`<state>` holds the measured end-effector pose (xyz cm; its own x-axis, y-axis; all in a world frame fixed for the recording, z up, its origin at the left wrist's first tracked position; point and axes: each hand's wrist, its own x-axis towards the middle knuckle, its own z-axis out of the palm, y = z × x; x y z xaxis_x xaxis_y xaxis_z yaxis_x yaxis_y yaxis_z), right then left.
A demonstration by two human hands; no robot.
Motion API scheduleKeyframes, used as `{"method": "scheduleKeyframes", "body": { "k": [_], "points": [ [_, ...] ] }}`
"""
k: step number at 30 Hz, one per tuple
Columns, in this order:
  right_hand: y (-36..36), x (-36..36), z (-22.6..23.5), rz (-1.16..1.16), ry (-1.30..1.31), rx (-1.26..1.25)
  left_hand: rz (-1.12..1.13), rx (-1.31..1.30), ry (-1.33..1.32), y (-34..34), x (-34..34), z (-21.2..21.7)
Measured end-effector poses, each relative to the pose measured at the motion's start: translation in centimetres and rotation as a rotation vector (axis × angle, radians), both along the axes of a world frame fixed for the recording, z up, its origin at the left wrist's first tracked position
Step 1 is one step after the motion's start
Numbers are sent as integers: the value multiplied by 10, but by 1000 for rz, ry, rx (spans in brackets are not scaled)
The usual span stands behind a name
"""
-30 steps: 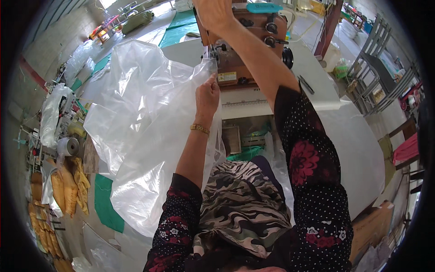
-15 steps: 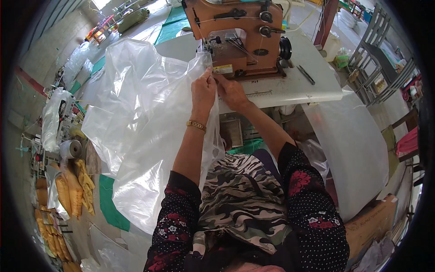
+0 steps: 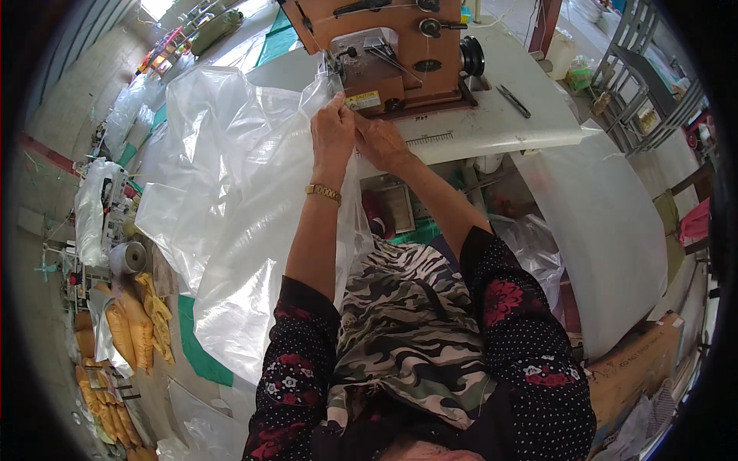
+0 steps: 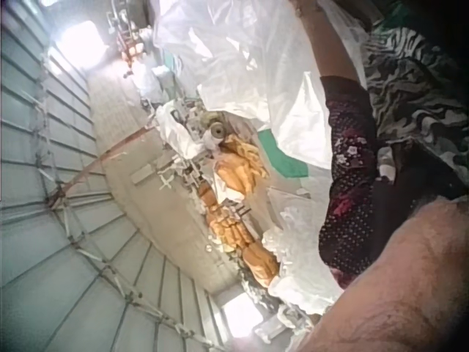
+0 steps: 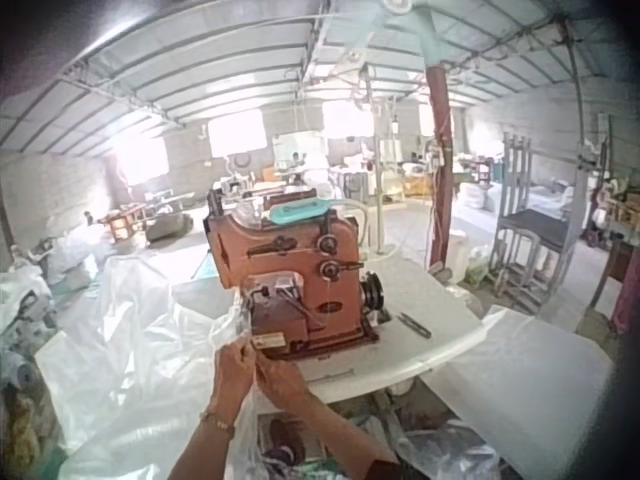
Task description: Sewing a large clear plastic sheet using an industrial sewing machine.
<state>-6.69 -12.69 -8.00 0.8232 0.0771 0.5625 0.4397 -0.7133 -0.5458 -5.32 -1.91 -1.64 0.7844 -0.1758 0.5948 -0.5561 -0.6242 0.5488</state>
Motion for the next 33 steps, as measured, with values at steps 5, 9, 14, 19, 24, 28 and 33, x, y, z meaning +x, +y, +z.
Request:
{"method": "scheduleKeyframes", "body": {
  "k": [5, 9, 14, 19, 24, 28, 33],
  "points": [
    [3, -2, 4, -13, 50, 1, 16, 32, -63, 4, 10, 2],
    [1, -2, 1, -4, -3, 21, 30, 11, -34, 3, 13, -2],
    [1, -5, 4, -4, 2, 40, 65, 23, 4, 2, 18, 2],
    [3, -7, 5, -47, -25, -1, 68, -22, 24, 3, 16, 2],
    [-4, -8, 4, 139, 158, 153, 87, 77, 81, 14, -8, 2],
    [-7, -29, -14, 304, 189, 484, -31, 6, 138, 37, -67, -16],
    [17, -127, -50, 268, 278, 558, 45, 198, 144, 78, -174, -48]
  ]
}}
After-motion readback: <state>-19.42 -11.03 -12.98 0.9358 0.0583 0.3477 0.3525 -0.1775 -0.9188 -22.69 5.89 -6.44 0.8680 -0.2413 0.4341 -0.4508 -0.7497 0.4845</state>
